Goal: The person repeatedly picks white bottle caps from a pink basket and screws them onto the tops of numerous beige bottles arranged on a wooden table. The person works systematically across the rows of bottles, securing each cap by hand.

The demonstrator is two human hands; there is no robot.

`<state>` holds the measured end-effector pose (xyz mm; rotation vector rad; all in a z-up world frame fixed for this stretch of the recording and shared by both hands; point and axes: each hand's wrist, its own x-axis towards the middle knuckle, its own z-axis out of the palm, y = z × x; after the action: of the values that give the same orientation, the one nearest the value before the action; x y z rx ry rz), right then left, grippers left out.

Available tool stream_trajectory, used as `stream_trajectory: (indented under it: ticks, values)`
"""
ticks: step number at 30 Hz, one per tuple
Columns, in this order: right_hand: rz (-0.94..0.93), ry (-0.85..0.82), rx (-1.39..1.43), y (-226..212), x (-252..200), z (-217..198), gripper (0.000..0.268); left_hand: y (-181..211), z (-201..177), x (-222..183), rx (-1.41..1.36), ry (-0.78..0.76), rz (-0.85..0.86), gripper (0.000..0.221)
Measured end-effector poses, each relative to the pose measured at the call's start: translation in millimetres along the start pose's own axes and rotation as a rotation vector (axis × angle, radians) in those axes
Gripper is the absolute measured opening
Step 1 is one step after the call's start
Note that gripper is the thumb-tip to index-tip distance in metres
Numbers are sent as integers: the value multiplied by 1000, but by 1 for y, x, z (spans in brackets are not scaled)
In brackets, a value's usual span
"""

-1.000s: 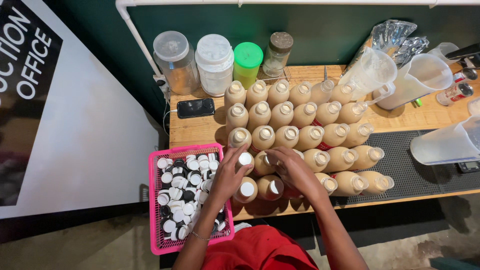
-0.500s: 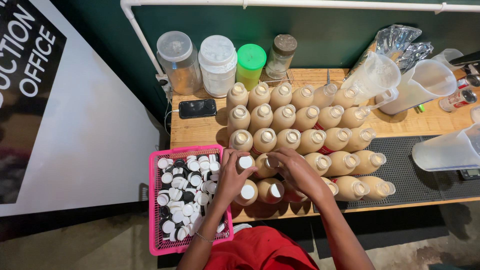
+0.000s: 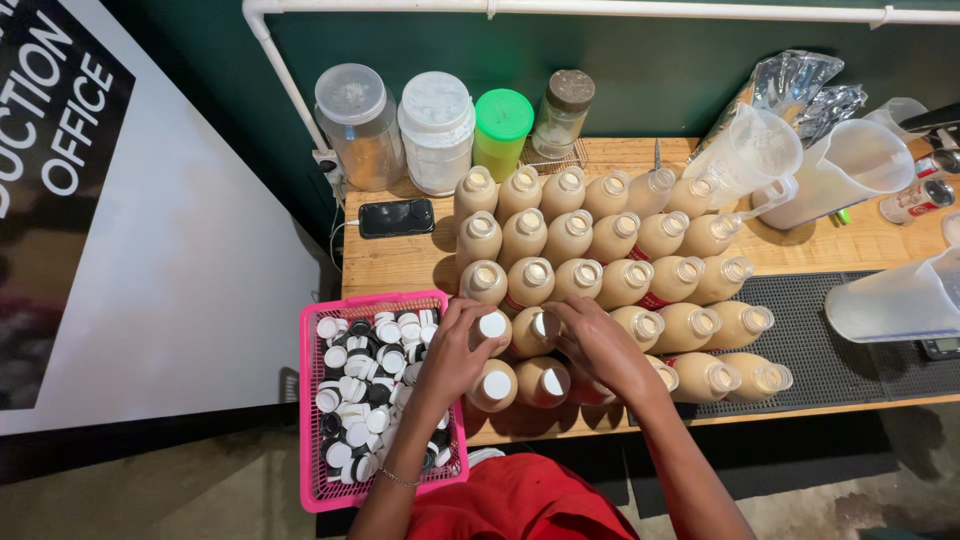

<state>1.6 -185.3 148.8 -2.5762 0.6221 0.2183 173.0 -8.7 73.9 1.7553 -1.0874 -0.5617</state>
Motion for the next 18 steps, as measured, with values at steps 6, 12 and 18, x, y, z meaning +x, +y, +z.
stream_trajectory:
  ticks: [6, 12, 18]
  values:
    - [-125, -22, 37, -4, 2, -9, 45, 3, 8, 7, 344, 86, -18, 60]
    - [-170, -50, 48, 3, 8, -12, 36, 5, 13, 10, 636, 162, 36, 67]
    - [-171, 13, -34, -15, 4, -20, 48, 20, -5, 6, 274, -114, -161, 47]
